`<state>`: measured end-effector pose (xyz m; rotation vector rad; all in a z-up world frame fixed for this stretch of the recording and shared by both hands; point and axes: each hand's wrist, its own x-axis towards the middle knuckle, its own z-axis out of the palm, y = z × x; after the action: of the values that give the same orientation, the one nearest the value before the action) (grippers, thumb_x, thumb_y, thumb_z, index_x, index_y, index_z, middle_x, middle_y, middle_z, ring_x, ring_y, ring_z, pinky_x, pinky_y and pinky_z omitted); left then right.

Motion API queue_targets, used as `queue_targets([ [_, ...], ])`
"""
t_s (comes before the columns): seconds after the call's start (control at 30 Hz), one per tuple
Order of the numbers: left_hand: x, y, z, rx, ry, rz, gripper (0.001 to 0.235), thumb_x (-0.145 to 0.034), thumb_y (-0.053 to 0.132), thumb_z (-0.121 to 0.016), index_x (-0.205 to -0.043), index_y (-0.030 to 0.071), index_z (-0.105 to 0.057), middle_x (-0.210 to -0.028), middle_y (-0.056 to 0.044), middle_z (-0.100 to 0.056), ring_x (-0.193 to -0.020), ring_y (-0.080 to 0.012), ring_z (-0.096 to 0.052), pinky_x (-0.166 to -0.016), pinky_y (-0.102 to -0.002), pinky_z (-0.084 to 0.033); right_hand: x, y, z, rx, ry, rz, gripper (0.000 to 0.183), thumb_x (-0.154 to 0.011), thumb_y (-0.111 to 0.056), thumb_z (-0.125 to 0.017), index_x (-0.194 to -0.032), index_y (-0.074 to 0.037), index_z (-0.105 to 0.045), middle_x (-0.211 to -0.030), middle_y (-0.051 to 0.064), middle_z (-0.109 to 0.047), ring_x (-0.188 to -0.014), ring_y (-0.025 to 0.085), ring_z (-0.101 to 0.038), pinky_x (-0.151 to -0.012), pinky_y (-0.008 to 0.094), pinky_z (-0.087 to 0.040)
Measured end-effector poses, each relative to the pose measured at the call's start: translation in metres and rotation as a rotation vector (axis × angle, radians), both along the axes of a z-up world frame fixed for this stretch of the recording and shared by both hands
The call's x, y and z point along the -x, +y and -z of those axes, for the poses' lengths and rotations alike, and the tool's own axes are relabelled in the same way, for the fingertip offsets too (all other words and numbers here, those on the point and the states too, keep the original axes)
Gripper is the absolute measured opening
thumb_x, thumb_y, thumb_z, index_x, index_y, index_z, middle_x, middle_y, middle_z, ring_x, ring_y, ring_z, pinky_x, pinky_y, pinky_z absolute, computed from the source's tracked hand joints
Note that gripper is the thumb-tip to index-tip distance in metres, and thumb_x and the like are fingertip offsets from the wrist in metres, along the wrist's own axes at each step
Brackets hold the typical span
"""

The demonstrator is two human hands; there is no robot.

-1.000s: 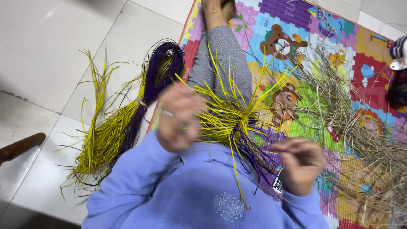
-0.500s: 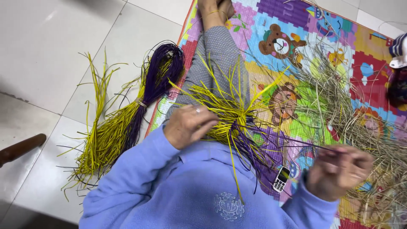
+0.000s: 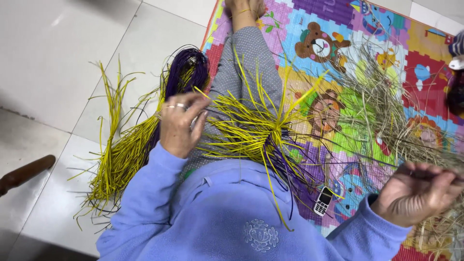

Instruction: Weaving yellow and purple straw fibers together to create a circular object while sitting on the floor.

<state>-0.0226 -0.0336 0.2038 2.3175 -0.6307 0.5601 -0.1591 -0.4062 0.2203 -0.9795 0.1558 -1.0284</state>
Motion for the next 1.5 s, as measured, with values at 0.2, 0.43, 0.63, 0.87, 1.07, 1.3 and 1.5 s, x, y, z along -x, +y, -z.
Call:
queue_targets([
  [0.2, 0.033, -0.036, -0.065, 0.205, -0.288, 0.299, 0.030, -0.074, 0.010, -0.061, -0.103, 0.005, -0.056, -0.109, -0.013, -0.050, -0.102, -0.0286, -0.047, -0.092, -0.043, -0.040, -0.025, 0.075, -0.060, 0.529, 0.532, -0.383, 0.008, -0.089, -0.003, -0.046, -0.084, 0.001, -0.051, -0.090, 0.010, -0.049, -0.057, 0.015, -0.057, -0.047, 0.018, -0.049],
  [0.43, 0.038, -0.074, -0.053, 0.079, -0.154, 0.700, 0.017, -0.082, 0.022, -0.054, -0.093, 0.010, -0.060, -0.070, -0.002, -0.054, -0.080, -0.0198, -0.055, -0.081, -0.043, -0.036, -0.035, 0.113, -0.086, 1.555, 0.448, -0.621, 0.004, -0.071, -0.008, -0.057, -0.072, -0.006, -0.059, -0.057, 0.007, -0.052, -0.045, 0.022, -0.049, -0.043, 0.032, -0.041],
  [0.63, 0.035, -0.049, -0.059, -0.010, -0.009, 0.628, 0.011, -0.077, 0.011, -0.056, -0.087, 0.008, -0.059, -0.064, -0.004, -0.052, -0.056, -0.0198, -0.054, -0.052, -0.031, -0.042, 0.001, 0.044, -0.099, 1.621, 0.738, -0.165, 0.011, -0.073, 0.003, -0.061, -0.082, -0.002, -0.065, -0.060, 0.010, -0.055, -0.042, 0.020, -0.042, -0.042, 0.031, -0.034],
  [0.87, 0.043, -0.021, -0.068, -0.143, 0.173, 0.334, 0.011, -0.073, -0.004, -0.064, -0.082, 0.000, -0.061, -0.061, -0.007, -0.055, -0.042, -0.0185, -0.044, -0.044, -0.030, -0.035, 0.071, -0.032, -0.086, 1.312, 1.089, 0.201, 0.015, -0.087, 0.017, -0.059, -0.100, 0.016, -0.063, -0.080, 0.018, -0.056, -0.056, 0.019, -0.037, -0.052, 0.026, -0.028],
  [1.07, 0.046, -0.029, -0.055, -0.304, 0.310, 0.374, 0.008, -0.076, 0.007, -0.061, -0.084, 0.007, -0.061, -0.059, -0.006, -0.058, -0.044, -0.0189, -0.051, -0.045, -0.029, -0.038, 0.113, -0.152, 0.040, 1.224, 1.048, 0.518, 0.011, -0.084, 0.006, -0.061, -0.094, 0.010, -0.065, -0.081, 0.016, -0.063, -0.067, 0.022, -0.056, -0.062, 0.029, -0.046],
  [1.3, 0.053, -0.035, -0.045, -0.145, 0.478, 0.230, 0.006, -0.080, 0.001, -0.061, -0.086, -0.002, -0.059, -0.050, -0.008, -0.049, -0.038, -0.0149, -0.038, -0.039, -0.028, -0.031, 0.134, -0.129, 0.163, 0.895, 1.439, 0.593, 0.044, -0.079, -0.011, -0.068, -0.112, 0.006, -0.045, -0.098, 0.021, -0.052, -0.087, 0.031, -0.052, -0.074, 0.041, -0.046],
  [1.5, 0.052, -0.056, -0.043, -0.024, 0.500, 0.321, 0.004, -0.079, 0.001, -0.056, -0.081, -0.002, -0.056, -0.062, -0.009, -0.055, -0.044, -0.0164, -0.043, -0.045, -0.027, -0.035, 0.084, -0.061, 0.244, 0.948, 1.328, 0.299, 0.013, -0.074, -0.006, -0.056, -0.083, -0.001, -0.063, -0.081, 0.012, -0.063, -0.071, 0.026, -0.057, -0.068, 0.035, -0.047],
])
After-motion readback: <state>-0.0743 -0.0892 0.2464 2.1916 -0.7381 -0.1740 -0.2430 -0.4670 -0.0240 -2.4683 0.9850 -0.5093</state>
